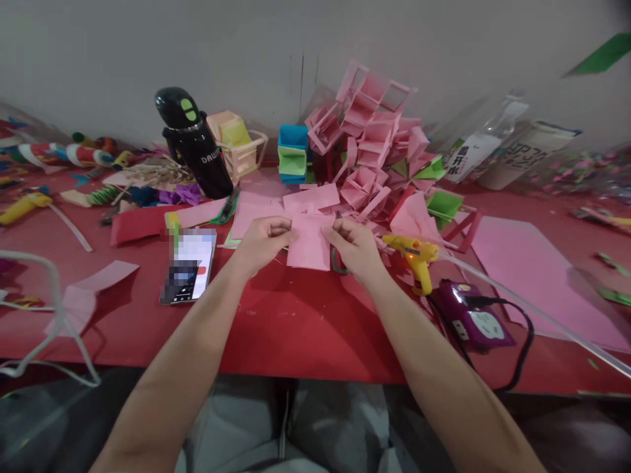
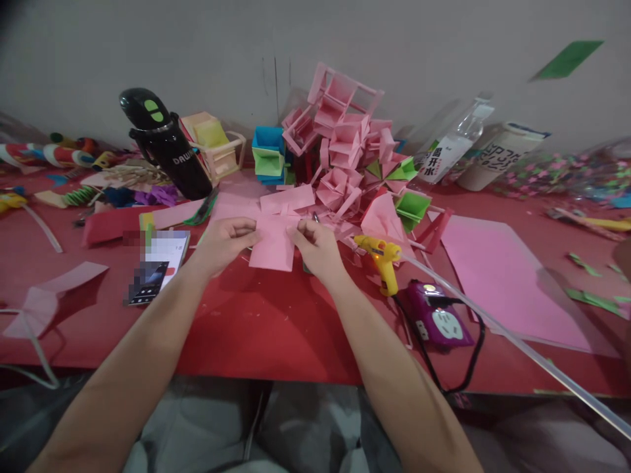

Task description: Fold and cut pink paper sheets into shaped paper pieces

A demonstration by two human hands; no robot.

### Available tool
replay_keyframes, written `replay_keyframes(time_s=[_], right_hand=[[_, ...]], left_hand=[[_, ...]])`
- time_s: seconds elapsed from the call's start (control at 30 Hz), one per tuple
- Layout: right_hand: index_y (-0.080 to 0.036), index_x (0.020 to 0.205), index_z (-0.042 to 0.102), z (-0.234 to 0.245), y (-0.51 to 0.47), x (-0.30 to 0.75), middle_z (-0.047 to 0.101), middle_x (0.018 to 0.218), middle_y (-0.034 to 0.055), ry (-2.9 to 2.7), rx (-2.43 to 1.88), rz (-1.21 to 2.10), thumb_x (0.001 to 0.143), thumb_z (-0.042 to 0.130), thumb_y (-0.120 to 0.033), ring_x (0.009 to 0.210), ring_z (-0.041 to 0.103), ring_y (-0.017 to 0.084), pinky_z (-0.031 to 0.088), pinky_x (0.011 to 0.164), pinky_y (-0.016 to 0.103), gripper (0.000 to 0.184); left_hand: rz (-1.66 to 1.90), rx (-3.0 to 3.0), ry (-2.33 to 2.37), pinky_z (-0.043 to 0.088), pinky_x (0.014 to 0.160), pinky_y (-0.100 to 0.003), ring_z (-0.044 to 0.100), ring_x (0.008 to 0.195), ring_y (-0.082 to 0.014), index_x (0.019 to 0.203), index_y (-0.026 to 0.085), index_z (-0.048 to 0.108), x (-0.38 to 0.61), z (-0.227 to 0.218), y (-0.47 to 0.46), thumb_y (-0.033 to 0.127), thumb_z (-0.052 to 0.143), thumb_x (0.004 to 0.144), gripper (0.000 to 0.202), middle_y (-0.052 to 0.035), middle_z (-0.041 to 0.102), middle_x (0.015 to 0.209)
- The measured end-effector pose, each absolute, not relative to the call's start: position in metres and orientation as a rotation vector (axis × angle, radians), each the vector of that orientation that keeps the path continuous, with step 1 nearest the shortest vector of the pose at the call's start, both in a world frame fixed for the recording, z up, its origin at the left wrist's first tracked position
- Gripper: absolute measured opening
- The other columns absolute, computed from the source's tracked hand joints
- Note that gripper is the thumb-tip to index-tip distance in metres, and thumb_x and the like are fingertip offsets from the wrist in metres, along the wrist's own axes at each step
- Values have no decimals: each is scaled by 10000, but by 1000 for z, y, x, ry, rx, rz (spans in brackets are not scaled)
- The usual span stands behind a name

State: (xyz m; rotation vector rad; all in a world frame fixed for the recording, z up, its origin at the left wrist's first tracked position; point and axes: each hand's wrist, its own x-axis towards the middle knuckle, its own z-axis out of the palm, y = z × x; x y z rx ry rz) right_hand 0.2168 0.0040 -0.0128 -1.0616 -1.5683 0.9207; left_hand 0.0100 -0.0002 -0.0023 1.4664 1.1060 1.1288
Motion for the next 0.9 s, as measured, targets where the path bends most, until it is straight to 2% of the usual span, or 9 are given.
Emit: replay_keyframes(time_s=[0.1,0.2,0.27,0.43,0.5,0.6,0.73,0.8,0.9], right_hand=[[-210,693,509,-14,5,219,471,626,-41,-1531,-1027,972,850,691,-460,596,450,115,391,598,264,346],[-203,871,622,-14,5,218,657,826,24,-1551,-948,1078,799,754,-421,789,622,168,502,745,302,265],[-203,963,661,-15,4,217,702,910,45,-1567,-947,1079,777,775,-384,859,657,186,525,798,328,283],[-186,882,733,-15,2,215,726,858,49,-1569,-988,988,753,755,-308,759,653,172,545,719,335,179],[-185,878,745,-13,2,215,733,861,58,-1554,-966,1032,733,738,-282,745,663,180,561,704,351,175],[-185,903,744,-10,0,216,728,851,54,-1506,-948,1088,714,687,-250,734,679,191,575,718,371,208],[-191,827,720,-1,-3,219,704,845,38,-1671,-903,1036,731,600,-203,806,656,201,531,756,348,154],[-193,712,669,2,-5,220,674,813,36,-1765,-895,1044,800,573,-251,794,624,195,501,732,333,143],[-193,717,640,3,-8,219,652,805,34,-1822,-929,1053,909,562,-401,791,604,182,490,752,325,294]], left_hand=[[1100,1440,1059,549,734,-295,664,796,-165,860,155,716,9,2,-2,322,799,728,228,-49,730,863],[1130,1407,1005,554,761,-289,665,795,-149,833,155,727,11,5,-4,231,761,736,129,-41,733,870],[1144,1346,982,560,766,-287,664,774,-138,817,161,737,12,5,-5,171,732,719,99,-35,733,863],[1115,1127,938,590,754,-332,691,766,-174,806,162,764,10,7,-2,161,636,700,166,-73,747,845],[1104,1114,860,596,825,-363,714,858,-209,833,152,782,9,8,-1,171,614,697,217,-109,765,925],[1146,1129,781,575,907,-362,721,926,-204,935,176,785,8,7,0,154,699,687,263,-90,773,982],[1228,1253,917,563,723,-283,699,768,-153,959,192,773,8,0,2,253,810,725,245,-50,770,861],[1271,1390,1018,547,681,-274,697,774,-164,966,190,778,9,-2,2,289,809,742,248,-56,777,885],[1276,1618,1137,563,785,-313,717,884,-199,988,197,787,10,-2,1,295,756,800,215,-65,788,995]])
